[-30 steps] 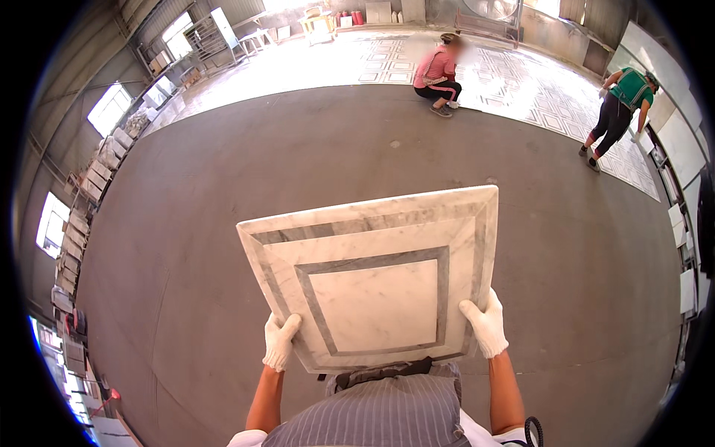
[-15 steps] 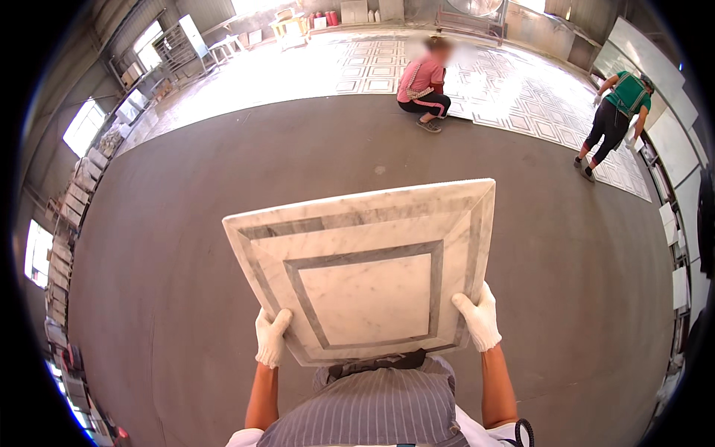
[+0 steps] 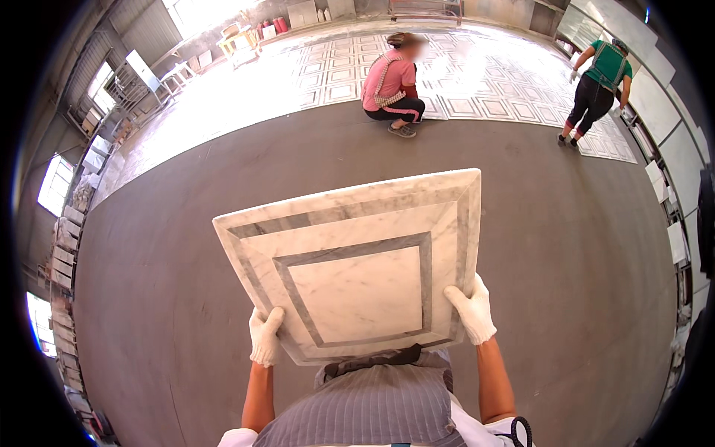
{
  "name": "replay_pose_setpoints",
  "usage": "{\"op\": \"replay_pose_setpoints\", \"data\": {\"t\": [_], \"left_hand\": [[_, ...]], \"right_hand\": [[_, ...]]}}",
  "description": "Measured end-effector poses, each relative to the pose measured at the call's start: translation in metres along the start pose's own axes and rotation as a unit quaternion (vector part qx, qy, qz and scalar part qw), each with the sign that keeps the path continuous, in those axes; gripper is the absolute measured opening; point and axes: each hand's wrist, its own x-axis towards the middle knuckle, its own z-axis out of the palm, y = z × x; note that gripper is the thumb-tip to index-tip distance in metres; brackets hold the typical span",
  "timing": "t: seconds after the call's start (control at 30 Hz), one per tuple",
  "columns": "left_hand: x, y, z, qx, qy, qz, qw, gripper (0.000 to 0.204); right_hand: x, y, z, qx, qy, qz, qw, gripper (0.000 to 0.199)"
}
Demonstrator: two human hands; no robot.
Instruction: The person picks up square tiles from a stack, walks to an open floor area, and places them one by one to form a pattern. They repeat this process multiple times, carrying tiles from the stack to the floor and aligning them with previously placed tiles.
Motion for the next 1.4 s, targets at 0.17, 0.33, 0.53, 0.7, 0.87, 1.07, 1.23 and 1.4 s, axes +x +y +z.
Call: {"op": "replay_pose_setpoints", "data": {"t": [0.17,0.33,0.53,0.7,0.87,1.07,1.23,1.4], "left_hand": [[-0.017,-0.007,0.02,-0.005,0.036,0.032,0.999,0.041],[-0.027,-0.006,0.034,-0.024,0.07,0.041,0.996,0.04],[-0.043,-0.022,0.031,-0.003,0.059,0.024,0.998,0.043],[-0.045,-0.023,0.026,0.003,0.047,0.02,0.999,0.043],[-0.039,-0.033,0.025,-0.012,0.019,0.041,0.999,0.042],[-0.026,-0.026,0.024,-0.011,-0.037,0.075,0.996,0.042],[-0.022,-0.035,0.021,0.006,-0.058,0.073,0.996,0.041],[-0.018,-0.037,0.021,0.025,-0.091,0.041,0.995,0.037]], "right_hand": [[0.015,-0.015,-0.019,-0.005,-0.03,-0.013,0.999,0.036],[0.03,-0.023,-0.029,-0.016,-0.068,-0.01,0.998,0.035],[0.025,0.009,-0.039,-0.012,-0.069,0.006,0.998,0.034],[0.016,0.019,-0.036,-0.016,-0.062,0.018,0.998,0.035],[-0.001,0.017,-0.042,0.001,-0.038,0.014,0.999,0.035],[-0.032,0.021,-0.048,0.0,0.016,-0.033,0.999,0.035],[-0.061,0.027,-0.056,-0.016,0.053,-0.055,0.997,0.035],[-0.078,0.036,-0.06,-0.008,0.084,-0.05,0.995,0.036]]}}
